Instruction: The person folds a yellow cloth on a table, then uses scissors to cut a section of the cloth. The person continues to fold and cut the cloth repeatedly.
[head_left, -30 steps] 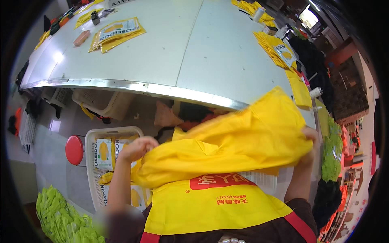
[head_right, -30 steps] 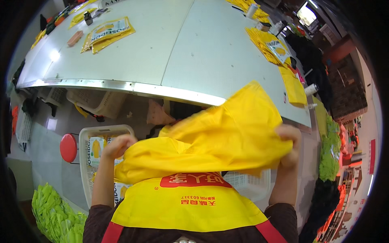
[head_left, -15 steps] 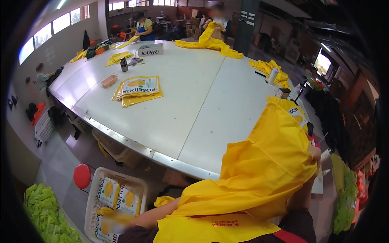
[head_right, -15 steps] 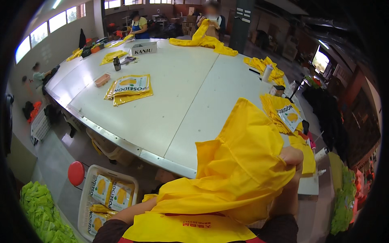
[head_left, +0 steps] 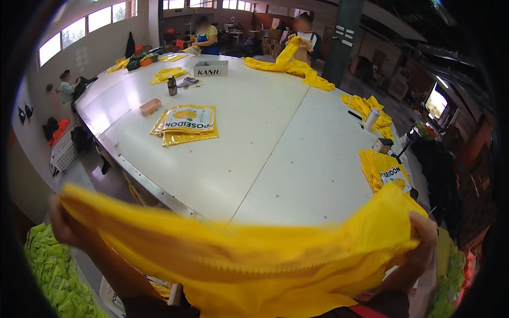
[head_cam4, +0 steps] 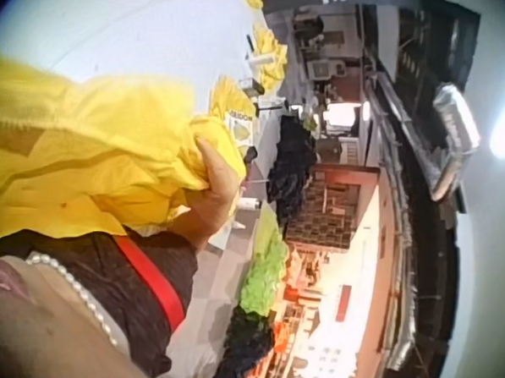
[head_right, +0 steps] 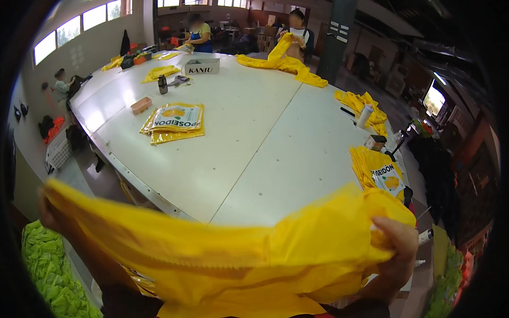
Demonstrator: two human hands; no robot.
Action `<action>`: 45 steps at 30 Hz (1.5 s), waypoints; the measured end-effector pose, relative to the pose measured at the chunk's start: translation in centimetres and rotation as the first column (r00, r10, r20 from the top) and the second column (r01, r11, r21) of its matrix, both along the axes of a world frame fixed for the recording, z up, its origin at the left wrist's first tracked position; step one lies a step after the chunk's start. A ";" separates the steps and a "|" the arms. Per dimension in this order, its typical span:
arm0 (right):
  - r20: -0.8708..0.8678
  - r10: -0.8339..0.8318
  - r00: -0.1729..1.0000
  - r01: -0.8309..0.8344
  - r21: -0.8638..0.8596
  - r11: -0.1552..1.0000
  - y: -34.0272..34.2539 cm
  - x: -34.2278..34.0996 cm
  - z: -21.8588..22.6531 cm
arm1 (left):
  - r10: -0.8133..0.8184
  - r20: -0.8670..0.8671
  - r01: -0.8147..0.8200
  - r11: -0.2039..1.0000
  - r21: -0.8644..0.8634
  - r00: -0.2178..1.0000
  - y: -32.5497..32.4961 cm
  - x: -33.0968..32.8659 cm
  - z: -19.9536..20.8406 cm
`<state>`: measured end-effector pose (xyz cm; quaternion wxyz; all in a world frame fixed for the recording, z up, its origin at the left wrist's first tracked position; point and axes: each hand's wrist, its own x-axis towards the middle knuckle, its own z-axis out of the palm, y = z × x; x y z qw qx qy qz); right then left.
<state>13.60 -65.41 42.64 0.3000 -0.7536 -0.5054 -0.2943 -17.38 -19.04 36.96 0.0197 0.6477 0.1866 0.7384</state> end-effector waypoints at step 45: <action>-0.661 -0.589 0.465 0.756 -0.049 0.652 2.6 8.8 -22.8 | -0.508 -0.858 -0.398 0.805 -0.439 -0.081 1.0 26.0 -33.0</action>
